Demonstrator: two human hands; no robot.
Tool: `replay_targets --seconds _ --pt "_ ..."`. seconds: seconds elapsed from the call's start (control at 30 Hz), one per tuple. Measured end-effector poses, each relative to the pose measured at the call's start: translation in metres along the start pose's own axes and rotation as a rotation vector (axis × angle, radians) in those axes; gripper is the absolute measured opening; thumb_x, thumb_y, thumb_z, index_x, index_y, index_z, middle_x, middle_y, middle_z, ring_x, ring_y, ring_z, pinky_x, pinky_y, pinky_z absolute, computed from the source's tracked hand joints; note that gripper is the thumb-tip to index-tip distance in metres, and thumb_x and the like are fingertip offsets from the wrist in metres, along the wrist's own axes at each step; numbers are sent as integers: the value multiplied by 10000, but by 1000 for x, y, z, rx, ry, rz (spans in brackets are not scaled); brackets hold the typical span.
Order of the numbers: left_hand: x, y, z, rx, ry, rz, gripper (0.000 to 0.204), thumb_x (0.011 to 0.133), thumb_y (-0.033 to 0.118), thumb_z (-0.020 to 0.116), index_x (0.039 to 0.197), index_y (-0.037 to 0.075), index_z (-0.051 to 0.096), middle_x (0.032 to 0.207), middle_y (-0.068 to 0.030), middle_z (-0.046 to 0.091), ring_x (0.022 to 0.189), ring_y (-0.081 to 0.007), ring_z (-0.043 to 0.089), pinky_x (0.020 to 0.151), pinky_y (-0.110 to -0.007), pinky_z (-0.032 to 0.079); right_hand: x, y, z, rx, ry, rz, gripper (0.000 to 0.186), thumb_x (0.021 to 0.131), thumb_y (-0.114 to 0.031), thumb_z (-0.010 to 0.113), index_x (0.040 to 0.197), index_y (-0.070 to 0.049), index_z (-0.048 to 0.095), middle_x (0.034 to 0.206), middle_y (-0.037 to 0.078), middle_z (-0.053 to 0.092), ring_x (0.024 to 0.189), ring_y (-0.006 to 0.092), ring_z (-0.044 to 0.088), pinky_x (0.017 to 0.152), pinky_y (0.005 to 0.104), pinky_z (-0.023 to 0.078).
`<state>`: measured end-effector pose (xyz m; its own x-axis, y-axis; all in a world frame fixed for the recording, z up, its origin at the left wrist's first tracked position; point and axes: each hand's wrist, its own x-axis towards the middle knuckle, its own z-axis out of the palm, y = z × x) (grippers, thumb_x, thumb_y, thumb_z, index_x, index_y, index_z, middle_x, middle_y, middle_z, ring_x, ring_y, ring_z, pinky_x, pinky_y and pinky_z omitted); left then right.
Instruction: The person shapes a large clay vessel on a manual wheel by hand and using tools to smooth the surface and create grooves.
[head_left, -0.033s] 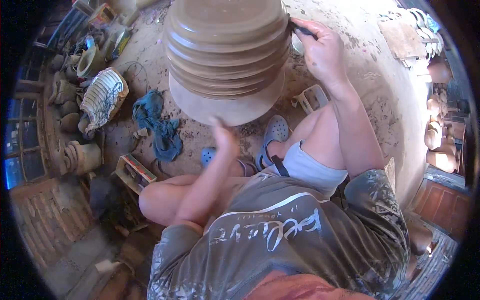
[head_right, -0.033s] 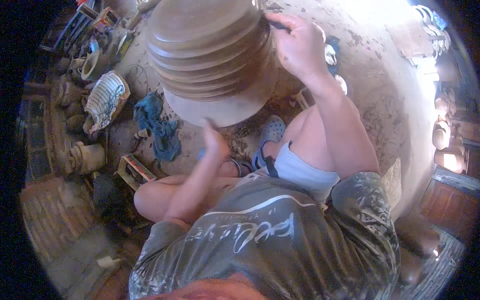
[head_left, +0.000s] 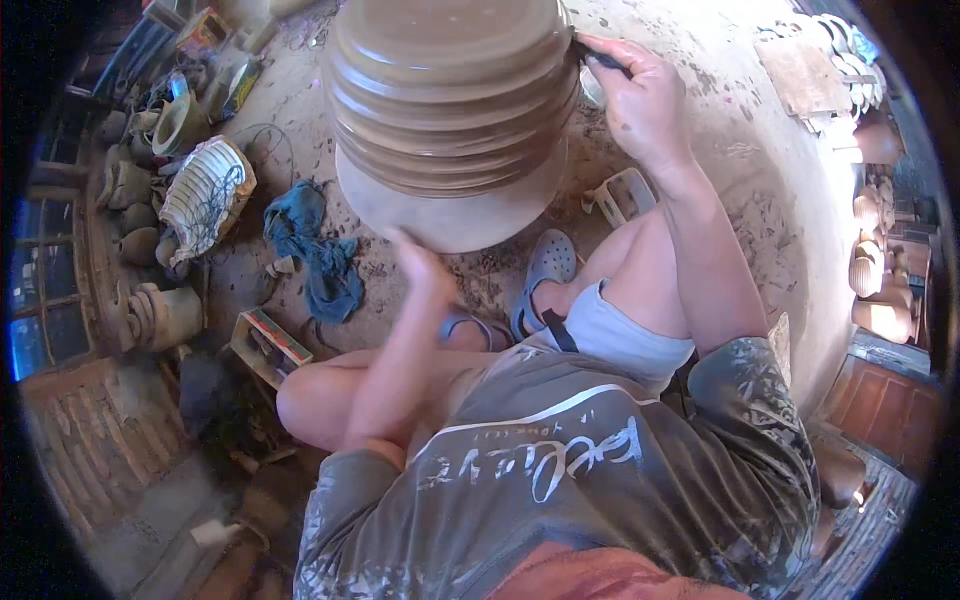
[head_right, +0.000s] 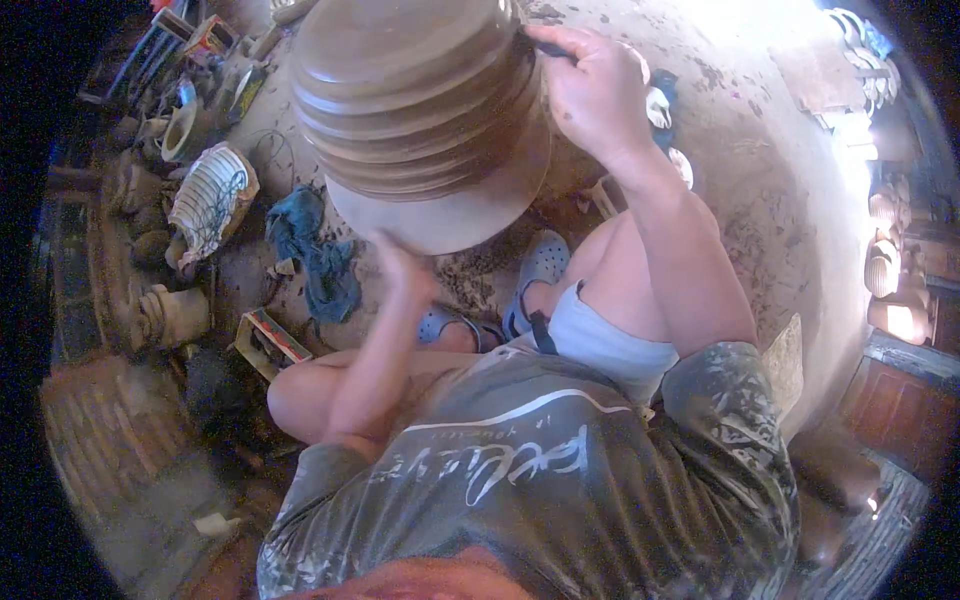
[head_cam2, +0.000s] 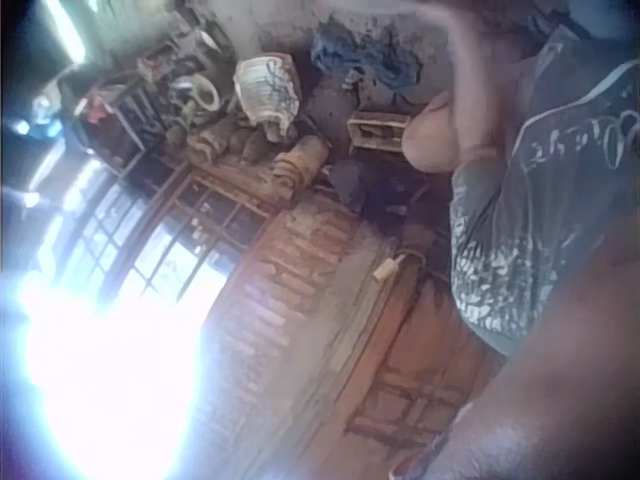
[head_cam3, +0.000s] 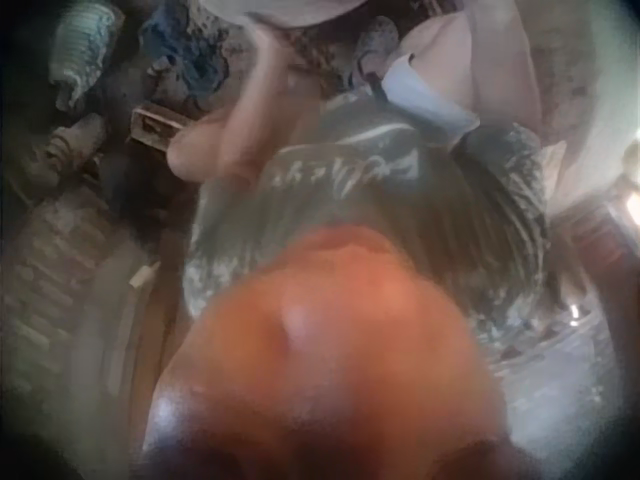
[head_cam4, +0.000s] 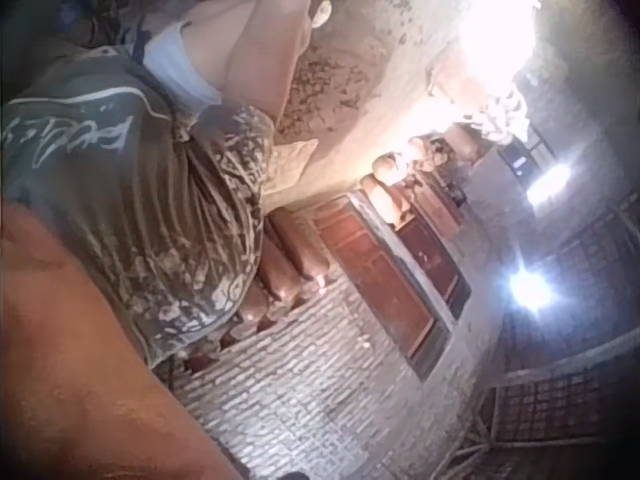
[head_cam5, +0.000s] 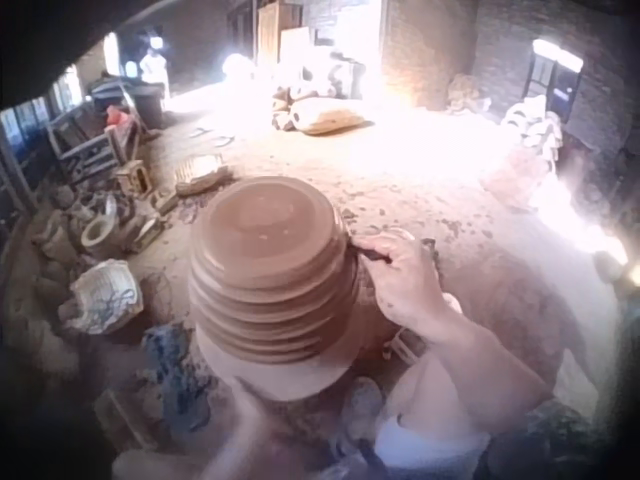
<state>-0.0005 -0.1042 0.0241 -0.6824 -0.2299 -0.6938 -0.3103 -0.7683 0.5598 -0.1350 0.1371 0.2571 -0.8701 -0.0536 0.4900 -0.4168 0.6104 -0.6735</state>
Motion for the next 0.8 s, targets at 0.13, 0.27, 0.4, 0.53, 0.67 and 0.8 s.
replay_targets --seconds 0.13,0.27,0.4,0.53,0.67,0.8 --pt "13 20 5 46 56 125 669 1057 636 369 1534 167 374 1452 -132 503 1213 -231 550 844 -437 506 -6 2 0 -34 2 -52 299 914 -117 629 1183 -72 751 983 131 757 730 182 676 725 323 523" --pt "-46 -81 -9 356 -106 -122 621 1047 621 429 1419 126 470 1378 -110 534 1097 -213 559 796 -407 473 -11 10 6 31 -12 -29 307 919 -116 615 1193 -66 744 1093 148 748 823 225 713 792 330 541" --pt "5 -54 -27 -18 -75 14 743 1019 691 407 1440 86 500 1380 -126 566 1170 -253 561 908 -440 479 -11 10 12 -8 -4 51 281 937 -72 622 1189 -41 743 1100 138 750 980 225 710 899 305 520" --pt "34 39 -21 76 45 124 886 1016 729 316 1583 48 324 1588 -150 423 1449 -310 403 1202 -451 303 -10 12 15 -18 -12 -27 264 941 -49 628 1178 -33 743 1048 142 742 986 232 697 906 308 504" --pt "-21 -48 6 166 174 60 805 1023 727 303 1536 113 393 1322 -103 594 1128 -273 565 952 -497 471 -13 9 13 -84 -30 -32 263 945 -50 624 1181 -26 739 1049 134 744 990 225 697 910 307 504" --pt "-26 -97 -30 293 -110 -330 841 1005 721 387 1608 140 302 1591 -107 419 1356 -324 475 1091 -522 383 -19 15 9 -45 -57 25 272 953 -53 620 1199 -25 733 1080 117 751 1016 202 696 933 291 500"
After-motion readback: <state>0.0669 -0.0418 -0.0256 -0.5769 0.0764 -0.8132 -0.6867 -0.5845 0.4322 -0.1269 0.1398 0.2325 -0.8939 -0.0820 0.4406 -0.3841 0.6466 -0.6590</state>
